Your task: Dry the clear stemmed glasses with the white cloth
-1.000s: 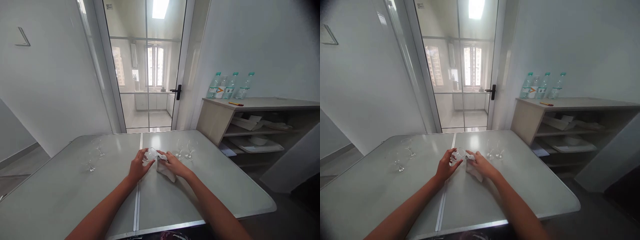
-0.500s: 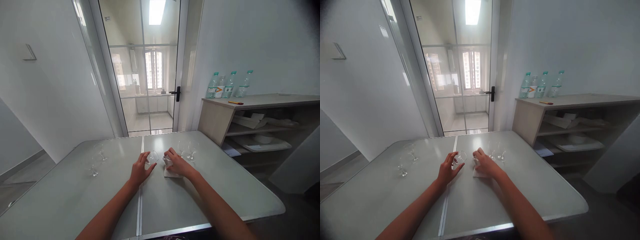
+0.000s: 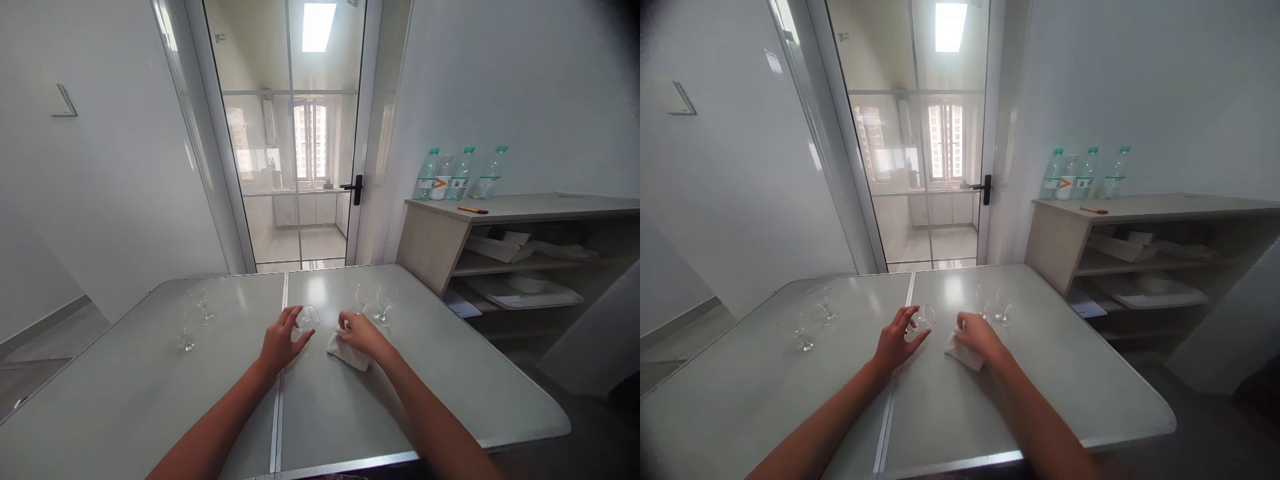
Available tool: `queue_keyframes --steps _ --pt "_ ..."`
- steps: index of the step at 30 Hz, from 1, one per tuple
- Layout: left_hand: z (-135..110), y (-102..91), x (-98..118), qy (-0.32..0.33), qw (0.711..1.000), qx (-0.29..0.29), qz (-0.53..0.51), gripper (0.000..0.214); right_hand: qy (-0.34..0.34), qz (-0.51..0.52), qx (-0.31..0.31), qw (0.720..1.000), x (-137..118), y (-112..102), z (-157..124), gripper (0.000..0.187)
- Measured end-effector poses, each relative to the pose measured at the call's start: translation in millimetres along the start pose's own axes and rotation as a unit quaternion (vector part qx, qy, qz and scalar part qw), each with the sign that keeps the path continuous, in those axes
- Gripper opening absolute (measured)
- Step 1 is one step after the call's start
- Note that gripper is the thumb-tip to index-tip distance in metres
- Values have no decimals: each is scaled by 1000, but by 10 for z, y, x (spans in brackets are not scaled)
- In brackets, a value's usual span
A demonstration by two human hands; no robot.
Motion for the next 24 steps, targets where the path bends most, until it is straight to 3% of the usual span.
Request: queue_keyframes --steps 2,5,10,16,21,24 --pt "1 0 2 -1 1000 -1 3 51 -18 85 60 994 -67 -103 22 16" --pt "1 4 17 2 1000 -6 1 52 -28 246 135 959 -84 -190 54 27" --pt "-5 46 66 6 1000 -27 -6 54 5 385 172 907 -14 -153 86 22" --pt "-24 121 134 8 998 -56 -14 55 -7 412 207 887 -81 -209 15 15" --pt "-33 127 121 -1 998 -58 -17 54 -89 396 170 898 -299 -182 -12 20" --pt "-35 121 85 -16 998 -54 -19 54 -93 366 203 904 -311 -211 -55 19"
Point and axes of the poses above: each hand's wrist, its own z-axis towards the middle knuckle, its own y-axis out of the palm, x = y × z, the point moved 7 cm from there along z, towards the middle knuckle, and after that the axes turned 9 degrees about -z, right-handed, at the moved point
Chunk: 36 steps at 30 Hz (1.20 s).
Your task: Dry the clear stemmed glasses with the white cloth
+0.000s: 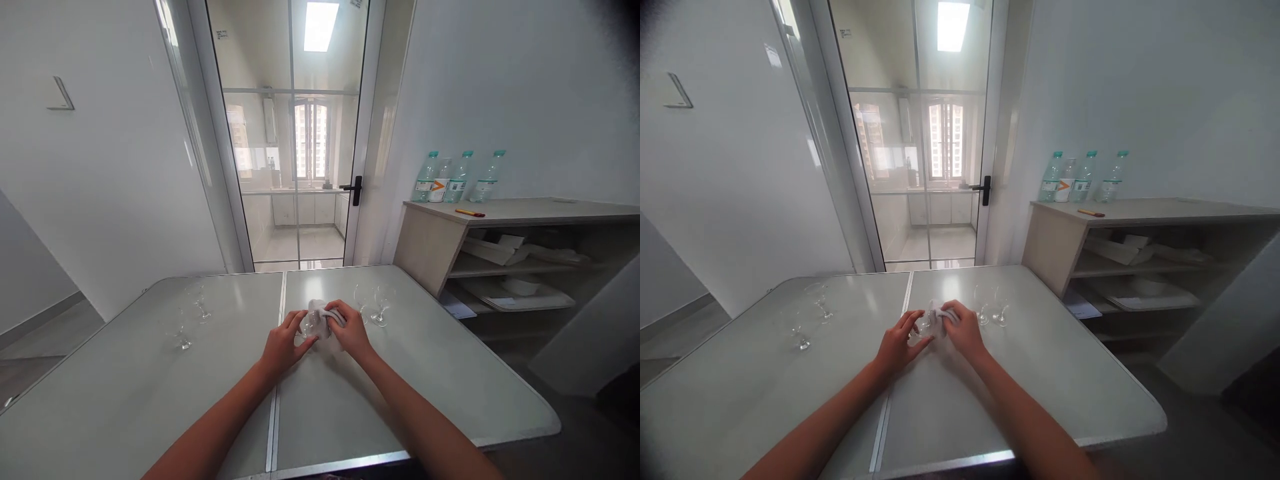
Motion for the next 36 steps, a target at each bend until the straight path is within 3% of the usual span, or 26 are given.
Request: queue_keyframes --steps 3,13,23,30,36 --pt "-1 4 -31 -16 1000 3 -3 53 -39 -26 11 999 -72 -34 -35 18" --pt "-16 17 -37 -7 1000 17 -11 53 -140 -39 -91 985 -227 76 -115 26" --pt "-43 81 19 7 1000 -6 1 54 -153 -46 -118 980 -210 80 -122 32" --pt "-13 1 -8 9 1000 27 6 52 -124 33 -162 978 -359 85 -136 41" --pt "-76 110 17 69 997 -4 28 52 -104 36 -222 969 -278 151 -140 48"
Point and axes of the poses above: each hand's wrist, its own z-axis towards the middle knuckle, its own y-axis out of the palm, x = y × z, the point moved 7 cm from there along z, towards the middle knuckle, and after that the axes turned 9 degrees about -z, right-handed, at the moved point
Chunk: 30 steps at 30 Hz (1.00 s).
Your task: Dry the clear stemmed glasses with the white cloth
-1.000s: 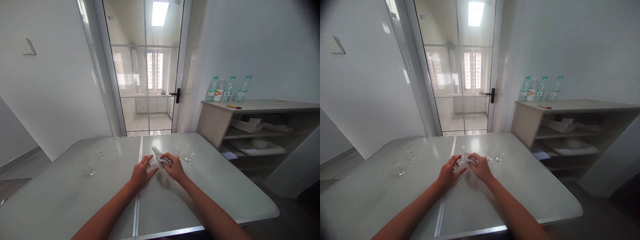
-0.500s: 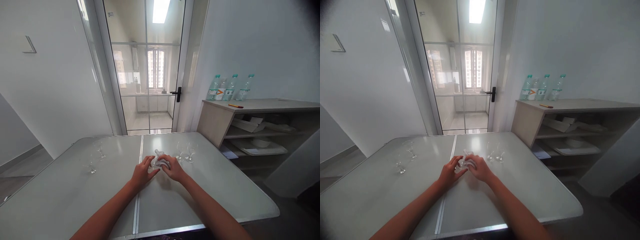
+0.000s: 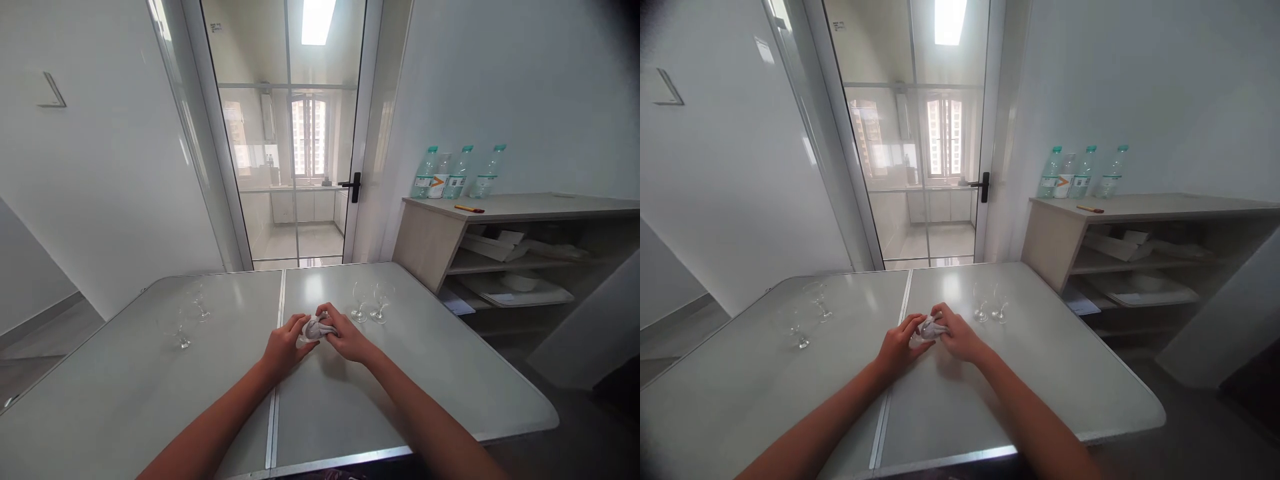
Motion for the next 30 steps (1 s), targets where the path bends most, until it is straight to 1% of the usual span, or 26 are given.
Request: queue_keyframes --steps 2,6,7,9,11,12,14,16,17,19,20,22,24,26,28,30 --pt "-23 33 21 16 1000 7 -2 53 5 8 -18 1000 23 7 -10 52" --pt "-46 22 38 33 998 43 36 54 7 -15 -19 1000 -1 9 -25 66" --pt "-49 27 51 45 997 37 51 54 10 -23 -28 999 -6 24 -27 70" --pt "-55 52 84 74 994 8 74 53 21 -11 -70 997 2 70 -32 78" --pt "-52 61 105 88 993 -22 75 51 36 40 -113 992 30 94 -43 82" --pt "-42 50 108 85 994 -29 69 51 46 77 -121 989 52 85 -47 83" --pt "-7 2 101 64 996 -24 55 52 68 153 -102 981 111 31 -44 84" --pt "35 -53 77 32 998 -10 48 55 88 211 -50 972 173 -26 -33 84" --pt "51 -77 63 17 999 -1 49 55 92 221 -23 971 190 -40 -27 83" --pt "63 -97 35 -2 998 6 55 53 82 189 15 979 181 -30 -10 80" --pt "59 -87 25 -3 998 0 59 51 72 154 19 985 158 -2 -1 78" --pt "32 -37 20 10 998 -26 64 49 59 100 -5 993 111 85 10 79" --pt "-3 20 23 26 996 -53 66 49 70 113 -51 990 109 157 1 81" --pt "-20 49 28 29 996 -61 60 51 103 168 -83 977 156 158 -24 81" --pt "-9 59 42 23 997 -59 46 54 135 206 -80 966 223 80 -46 79" --pt "21 50 64 15 998 -46 33 56 148 222 -41 963 277 -45 -51 76"
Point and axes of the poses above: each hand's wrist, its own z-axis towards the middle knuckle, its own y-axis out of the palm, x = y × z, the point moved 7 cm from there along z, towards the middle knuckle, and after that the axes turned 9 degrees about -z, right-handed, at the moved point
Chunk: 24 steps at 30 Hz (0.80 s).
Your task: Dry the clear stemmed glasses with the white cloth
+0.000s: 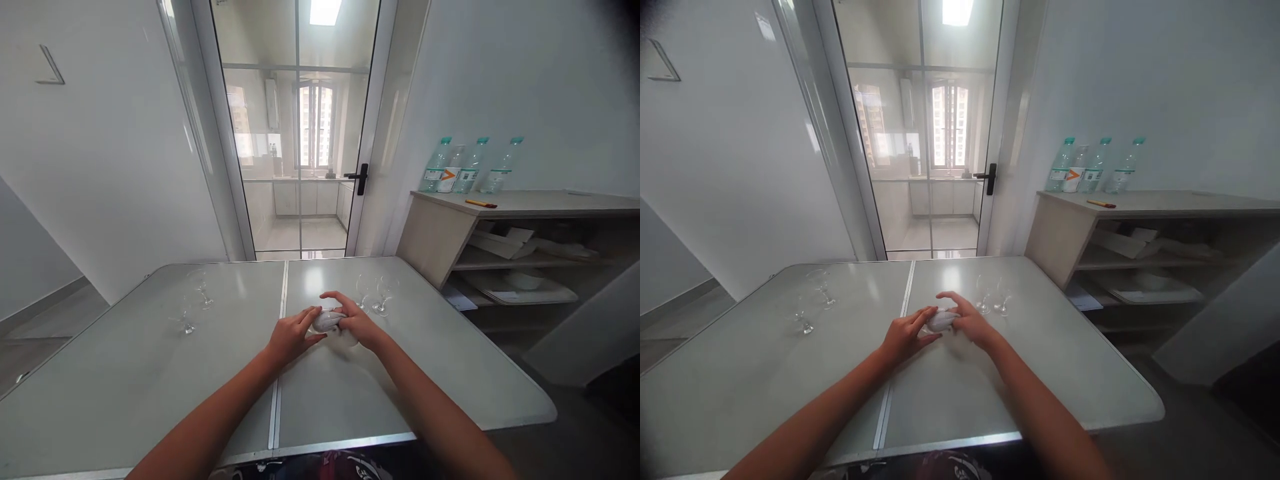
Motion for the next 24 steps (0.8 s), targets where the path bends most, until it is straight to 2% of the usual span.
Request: queue_keyframes --steps 2,4,9,12,15,19,21,24 --pt "27 -26 16 -8 1000 19 -6 57 -16 18 32 999 -33 -77 -2 75" --pt "35 -48 17 -17 999 34 -7 57 -27 26 37 999 -57 -58 4 77" --pt "-9 -20 3 -24 999 13 -22 52 -39 -38 -23 998 -87 152 3 83" --pt "-13 -4 -9 -51 995 -4 -84 57 -78 -126 -63 987 -152 202 -36 80" --pt "16 12 -11 -116 969 -28 -215 59 -124 -200 -56 970 -216 156 -70 71" --pt "51 22 29 -184 914 -52 -358 55 -146 -141 -7 979 -243 46 -76 57" --pt "56 3 27 -172 925 -46 -336 54 -133 -121 -11 984 -231 49 -73 58" --pt "40 -49 -17 -112 971 -6 -214 57 -118 -166 -65 977 -236 157 -87 67"
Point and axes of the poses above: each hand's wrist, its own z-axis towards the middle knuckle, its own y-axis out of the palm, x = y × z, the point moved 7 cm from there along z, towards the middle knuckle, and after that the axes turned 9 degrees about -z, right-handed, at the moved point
